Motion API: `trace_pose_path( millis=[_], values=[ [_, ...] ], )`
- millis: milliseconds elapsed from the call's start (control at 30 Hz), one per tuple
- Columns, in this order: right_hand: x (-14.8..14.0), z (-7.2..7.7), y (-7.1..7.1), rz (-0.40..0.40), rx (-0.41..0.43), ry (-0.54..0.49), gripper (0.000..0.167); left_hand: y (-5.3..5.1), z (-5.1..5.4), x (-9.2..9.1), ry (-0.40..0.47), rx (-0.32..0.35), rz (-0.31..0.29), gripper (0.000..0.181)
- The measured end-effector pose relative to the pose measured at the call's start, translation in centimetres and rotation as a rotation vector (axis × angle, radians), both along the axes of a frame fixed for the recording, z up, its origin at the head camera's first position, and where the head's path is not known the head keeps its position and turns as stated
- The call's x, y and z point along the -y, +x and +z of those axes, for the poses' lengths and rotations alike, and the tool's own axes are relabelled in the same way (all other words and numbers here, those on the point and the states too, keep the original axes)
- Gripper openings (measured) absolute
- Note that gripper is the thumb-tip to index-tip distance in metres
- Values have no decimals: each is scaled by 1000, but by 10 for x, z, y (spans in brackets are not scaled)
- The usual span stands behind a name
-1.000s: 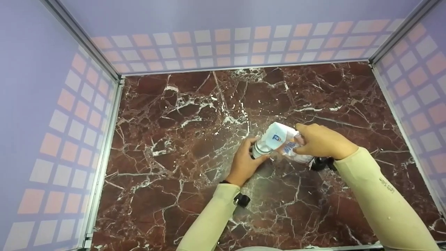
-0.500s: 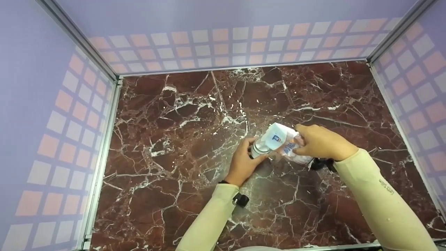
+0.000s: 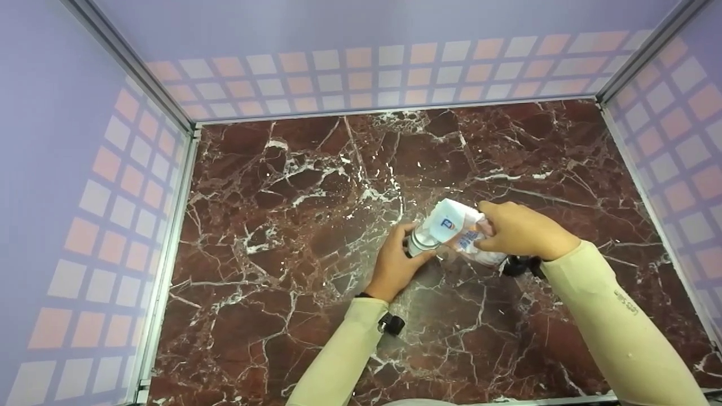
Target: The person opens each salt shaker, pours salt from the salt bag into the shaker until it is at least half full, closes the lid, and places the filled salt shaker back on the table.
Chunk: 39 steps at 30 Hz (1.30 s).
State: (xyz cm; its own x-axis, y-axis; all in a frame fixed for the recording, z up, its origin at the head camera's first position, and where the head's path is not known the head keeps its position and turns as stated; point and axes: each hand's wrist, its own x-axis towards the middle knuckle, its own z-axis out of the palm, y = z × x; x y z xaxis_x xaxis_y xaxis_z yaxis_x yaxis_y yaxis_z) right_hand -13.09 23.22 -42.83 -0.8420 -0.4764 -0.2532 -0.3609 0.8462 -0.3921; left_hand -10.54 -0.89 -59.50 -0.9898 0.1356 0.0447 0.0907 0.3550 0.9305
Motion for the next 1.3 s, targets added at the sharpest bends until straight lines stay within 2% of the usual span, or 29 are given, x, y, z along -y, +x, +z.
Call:
trace_pose_path(
  millis=[267, 967, 1300],
  values=[
    [0, 3, 0, -11, 46, -3, 33, 0, 1, -1, -35, 3, -9, 66],
    [3, 1, -3, 2, 15, 24, 33, -1, 2, -1, -11, 18, -4, 65],
    [2, 0, -1, -14, 28, 23, 32, -2, 1, 0, -4, 10, -14, 67]
  ],
)
